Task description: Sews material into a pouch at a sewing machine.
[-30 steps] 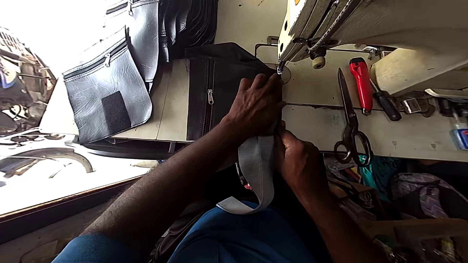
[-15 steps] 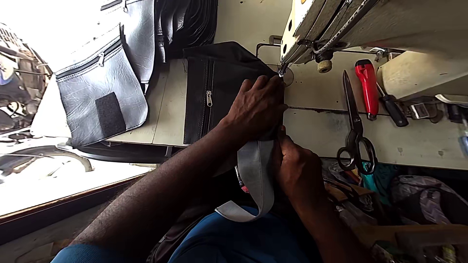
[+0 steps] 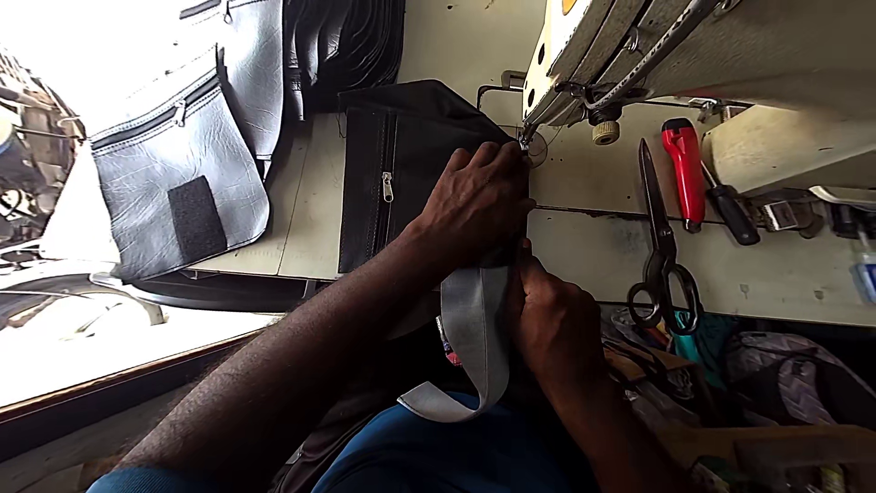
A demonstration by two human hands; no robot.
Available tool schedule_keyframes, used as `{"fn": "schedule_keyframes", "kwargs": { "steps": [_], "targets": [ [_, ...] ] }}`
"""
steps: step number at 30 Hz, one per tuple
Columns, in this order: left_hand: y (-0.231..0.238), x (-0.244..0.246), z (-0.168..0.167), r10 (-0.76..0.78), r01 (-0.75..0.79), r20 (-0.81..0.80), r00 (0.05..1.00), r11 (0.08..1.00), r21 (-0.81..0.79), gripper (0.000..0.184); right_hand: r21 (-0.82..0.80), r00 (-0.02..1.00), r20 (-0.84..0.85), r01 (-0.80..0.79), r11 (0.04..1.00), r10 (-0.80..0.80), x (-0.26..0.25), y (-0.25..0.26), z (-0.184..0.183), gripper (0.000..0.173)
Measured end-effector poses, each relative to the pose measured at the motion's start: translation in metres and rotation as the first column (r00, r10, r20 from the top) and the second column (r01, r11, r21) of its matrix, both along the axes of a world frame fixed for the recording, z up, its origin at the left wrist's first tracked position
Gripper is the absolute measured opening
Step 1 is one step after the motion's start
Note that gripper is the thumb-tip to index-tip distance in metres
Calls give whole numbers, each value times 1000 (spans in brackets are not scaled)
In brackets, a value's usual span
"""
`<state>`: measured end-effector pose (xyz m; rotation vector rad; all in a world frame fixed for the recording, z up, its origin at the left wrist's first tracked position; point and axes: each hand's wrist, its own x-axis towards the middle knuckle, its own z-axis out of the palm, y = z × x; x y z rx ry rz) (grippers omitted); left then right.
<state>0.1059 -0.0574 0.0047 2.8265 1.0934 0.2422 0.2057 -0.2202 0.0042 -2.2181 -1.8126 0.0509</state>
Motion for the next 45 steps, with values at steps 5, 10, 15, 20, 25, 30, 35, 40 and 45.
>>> {"fn": "schedule_keyframes", "kwargs": {
  "steps": [5, 10, 15, 20, 25, 30, 35, 40, 45],
  "targets": [
    [4, -2, -1, -2, 2, 1, 1000, 1000, 24, 57, -6, 1000, 6, -5, 1000, 5, 0, 3, 1, 41],
    [-5, -8, -2, -162, 145, 106, 981, 978, 152, 36, -16, 999, 36, -20, 1000, 20, 1, 10, 4, 40],
    [-4, -14, 0, -166, 158, 81, 983, 983, 91, 40, -28, 998, 52, -28, 999, 30, 3, 18, 4, 39],
    [5, -16, 1, -214, 212, 40, 976, 976, 55, 40, -46, 997, 64, -33, 998, 36, 5, 25, 5, 41],
    [9, -17, 1, -213, 212, 31, 976, 977, 36, 43, -39, 996, 80, -33, 999, 36, 5, 30, 5, 41],
    [8, -17, 4, -214, 213, 21, 977, 975, 69, 40, -27, 996, 82, -19, 999, 21, 6, 39, 5, 39],
    [4, -21, 1, -246, 240, 52, 968, 965, 106, 38, -28, 996, 86, -18, 999, 20, 9, 44, 5, 37],
    [14, -21, 1, -239, 236, 45, 970, 969, 71, 40, -17, 996, 82, -15, 1000, 16, 10, 51, 4, 38],
    [22, -21, 0, -229, 226, 35, 973, 971, 75, 40, -31, 996, 83, -16, 999, 19, 12, 60, 5, 41]
  ]
}}
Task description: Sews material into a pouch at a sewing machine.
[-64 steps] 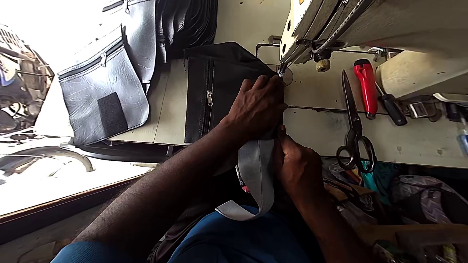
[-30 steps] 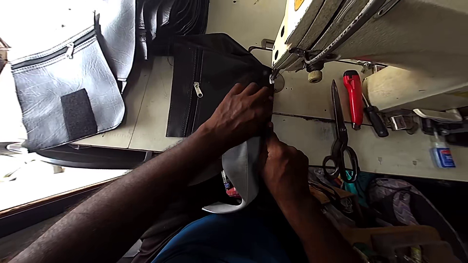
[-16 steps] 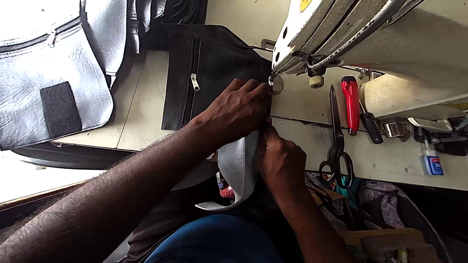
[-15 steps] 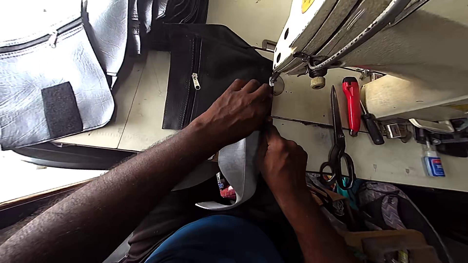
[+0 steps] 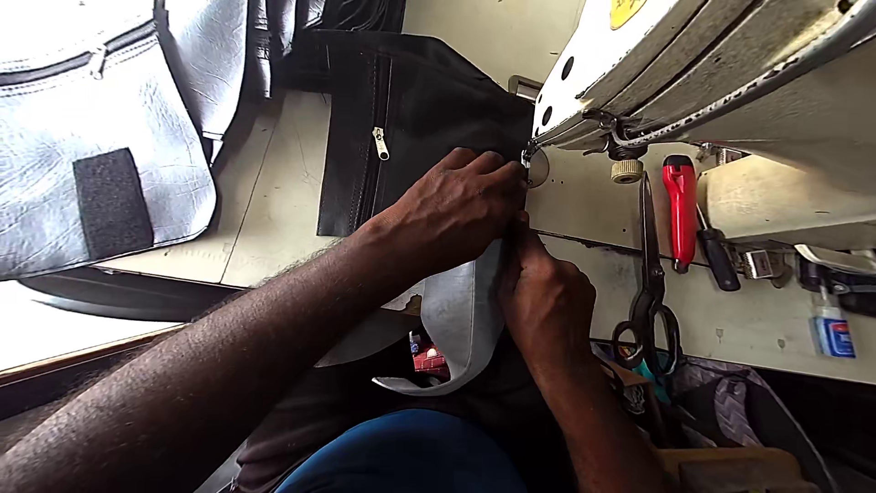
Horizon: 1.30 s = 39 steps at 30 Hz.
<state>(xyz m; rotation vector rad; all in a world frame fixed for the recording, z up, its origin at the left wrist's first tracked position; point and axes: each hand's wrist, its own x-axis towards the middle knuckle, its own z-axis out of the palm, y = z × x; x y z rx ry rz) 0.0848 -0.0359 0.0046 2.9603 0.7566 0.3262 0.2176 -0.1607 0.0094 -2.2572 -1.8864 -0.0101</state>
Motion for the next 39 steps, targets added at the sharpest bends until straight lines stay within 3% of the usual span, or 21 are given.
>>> {"fn": "schedule_keyframes", "kwargs": {
  "steps": [6, 11, 14, 16, 18, 20, 24, 28, 32, 35, 39],
  "targets": [
    [4, 2, -1, 42, -42, -11, 999, 999, -1, 41, 32, 1000, 13, -1, 1000, 1, 3, 11, -5, 37],
    [-46, -19, 26, 60, -73, -128, 990, 993, -93, 35, 47, 1000, -17, -18, 999, 19, 9, 13, -9, 38],
    [-84, -49, 29, -25, -42, -237, 971, 960, -275, 82, 48, 1000, -9, 8, 999, -8, 7, 14, -8, 41],
    [-97, -57, 17, -32, -19, -236, 971, 977, -214, 82, 36, 1000, -7, 20, 999, -20, 7, 14, -8, 41],
    [-102, -57, -1, -30, 27, -158, 987, 999, -23, 48, 19, 1000, -14, 21, 1000, -20, 6, 13, -6, 40],
    [-104, -56, -18, -41, 41, -2, 999, 994, 97, 38, 14, 999, -20, 29, 999, -29, 4, 11, -5, 40],
    [-106, -57, -20, -38, 68, 243, 969, 991, -114, 39, 55, 992, -113, 71, 996, -64, 2, -5, -2, 43],
    [-101, -64, -19, 4, 152, 418, 909, 928, -341, 47, 75, 955, -285, 110, 991, -85, 3, -23, 2, 44],
    [-100, -65, -21, -43, 165, 360, 932, 934, -316, 49, 58, 951, -297, 112, 992, -90, -4, -38, 1, 49],
    [-103, -63, -17, -68, 122, 220, 973, 962, -243, 48, 4, 970, -218, 113, 994, -110, -10, -42, 1, 50],
    [-111, -66, 1, -97, 85, -35, 995, 962, -259, 80, -23, 991, -97, 86, 996, -88, -15, -43, 3, 47]
  ]
}}
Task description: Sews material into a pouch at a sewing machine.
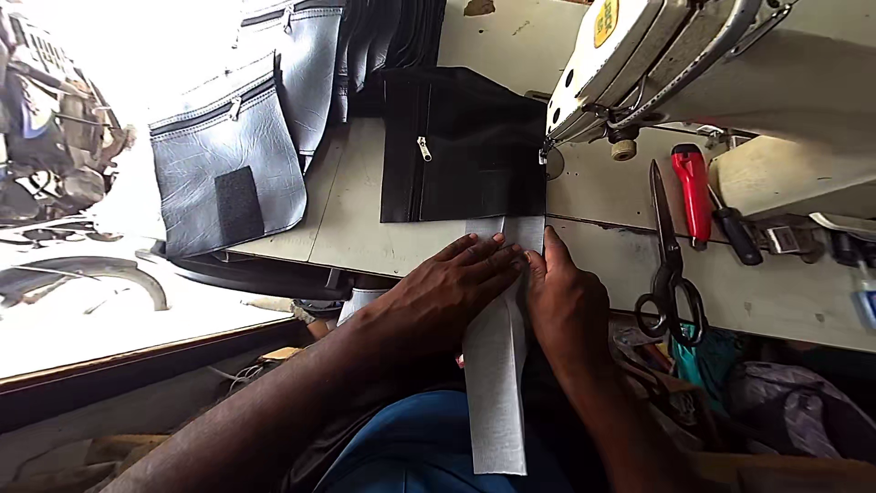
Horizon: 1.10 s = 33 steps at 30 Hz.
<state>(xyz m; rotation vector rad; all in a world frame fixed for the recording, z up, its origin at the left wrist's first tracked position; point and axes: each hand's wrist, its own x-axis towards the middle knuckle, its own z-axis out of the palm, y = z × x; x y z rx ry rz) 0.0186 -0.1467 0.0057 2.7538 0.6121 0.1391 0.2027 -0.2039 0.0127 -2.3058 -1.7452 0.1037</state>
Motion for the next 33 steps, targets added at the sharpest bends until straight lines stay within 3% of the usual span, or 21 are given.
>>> {"fn": "schedule_keyframes", "kwargs": {
  "steps": [2, 4, 7, 9, 10, 13, 16, 18, 25, 33],
  "targets": [
    [-5, -2, 12, -1, -1, -111, 994, 1000, -13, 89, -19, 999, 33, -18, 1000, 19, -1, -1, 0, 46],
    [-6, -4, 24, -10, 0, -159, 987, 998, -66, 84, -57, 997, 71, -40, 998, 44, -1, -1, 1, 46],
    [10, 1, 48, 10, -46, -195, 981, 983, -179, 51, -85, 994, 84, -69, 994, 76, 1, -3, 2, 46],
    [24, 16, 61, 126, -141, -103, 987, 977, -159, 25, -58, 989, 103, -100, 993, 105, 3, -3, 0, 44],
    [31, 25, 61, 171, -173, -29, 985, 979, -104, 21, -44, 987, 116, -111, 993, 115, 4, -3, -2, 44],
    [49, 56, 31, 251, -272, 206, 946, 959, 80, 32, -80, 985, 119, -116, 990, 125, 3, -5, 5, 42],
    [56, 66, -8, 251, -278, 168, 953, 947, 160, 51, -118, 994, 77, -66, 991, 76, 0, -7, 9, 22],
    [56, 59, -20, 221, -250, 160, 962, 950, 188, 50, -74, 997, 48, -57, 996, 61, 0, -12, 5, 22],
    [54, 52, -15, 159, -173, 76, 984, 954, 246, 48, 20, 997, 3, -76, 997, 76, -1, -25, -4, 33],
    [59, 46, -2, 126, -123, -7, 992, 980, 158, 50, 8, 993, 20, -117, 993, 117, 4, -22, -3, 33]
  ]
}}
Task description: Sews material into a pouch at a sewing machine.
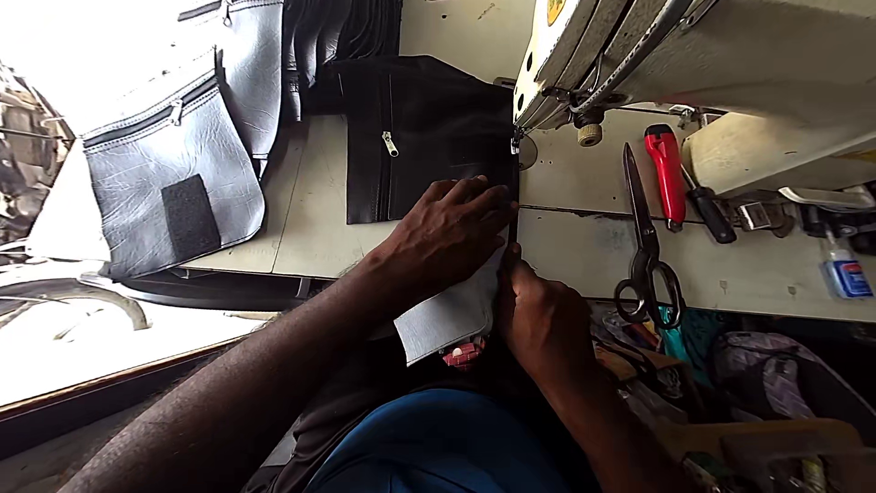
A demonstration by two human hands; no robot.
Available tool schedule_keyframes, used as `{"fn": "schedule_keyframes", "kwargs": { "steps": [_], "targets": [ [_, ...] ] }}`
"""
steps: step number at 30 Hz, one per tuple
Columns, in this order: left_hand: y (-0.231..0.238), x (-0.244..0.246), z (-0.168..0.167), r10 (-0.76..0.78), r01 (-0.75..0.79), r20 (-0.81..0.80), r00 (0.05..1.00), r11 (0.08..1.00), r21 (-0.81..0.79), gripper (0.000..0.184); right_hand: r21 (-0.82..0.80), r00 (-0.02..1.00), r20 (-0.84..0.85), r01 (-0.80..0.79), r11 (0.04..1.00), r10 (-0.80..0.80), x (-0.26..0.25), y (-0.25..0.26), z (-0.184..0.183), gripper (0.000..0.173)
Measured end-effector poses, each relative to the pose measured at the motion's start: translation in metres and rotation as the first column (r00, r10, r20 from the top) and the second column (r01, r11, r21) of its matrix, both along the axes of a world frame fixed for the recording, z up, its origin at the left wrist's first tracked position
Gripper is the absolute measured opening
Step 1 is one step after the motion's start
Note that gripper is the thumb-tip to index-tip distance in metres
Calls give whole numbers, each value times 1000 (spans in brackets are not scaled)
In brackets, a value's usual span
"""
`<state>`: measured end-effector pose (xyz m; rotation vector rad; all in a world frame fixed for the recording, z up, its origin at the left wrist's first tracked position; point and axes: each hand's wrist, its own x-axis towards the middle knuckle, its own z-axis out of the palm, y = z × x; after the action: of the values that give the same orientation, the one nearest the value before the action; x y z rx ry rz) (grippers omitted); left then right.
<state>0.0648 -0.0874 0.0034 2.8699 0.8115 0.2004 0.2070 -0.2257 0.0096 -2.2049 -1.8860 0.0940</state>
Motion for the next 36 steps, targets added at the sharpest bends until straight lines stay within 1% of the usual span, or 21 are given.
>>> {"fn": "schedule_keyframes", "kwargs": {
  "steps": [4, 10, 16, 22, 27, 30, 34, 36],
  "targets": [
    [3, 1, 1, -7, 7, -23, 1000, 1000, -5, 51, 2, 1000, 5, -7, 1000, 7, 1, 2, 0, 32],
    [14, 0, 3, -4, 4, -42, 999, 1000, -23, 51, -52, 1000, 9, 1, 999, 0, 2, 13, 5, 38],
    [29, 0, 3, -32, 32, -22, 999, 999, -3, 51, -59, 1000, 15, 3, 998, -2, 3, 23, 5, 36],
    [39, 4, 4, -39, 39, -35, 999, 999, -11, 52, -70, 999, 37, 27, 997, -24, 3, 30, 6, 40],
    [46, 6, 4, -35, 35, -31, 999, 999, -25, 51, -63, 998, 48, 33, 997, -30, 8, 38, 5, 35],
    [49, 7, 4, -29, 28, -37, 999, 999, -26, 51, -60, 998, 46, 39, 997, -36, 9, 41, 4, 35],
    [54, 8, 4, -33, 32, -32, 999, 999, -17, 52, -85, 998, 37, 46, 995, -43, 12, 46, 5, 38],
    [56, 8, 5, -31, 30, -42, 999, 999, -19, 52, -83, 999, 28, 47, 995, -44, 12, 48, 6, 36]
  ]
}}
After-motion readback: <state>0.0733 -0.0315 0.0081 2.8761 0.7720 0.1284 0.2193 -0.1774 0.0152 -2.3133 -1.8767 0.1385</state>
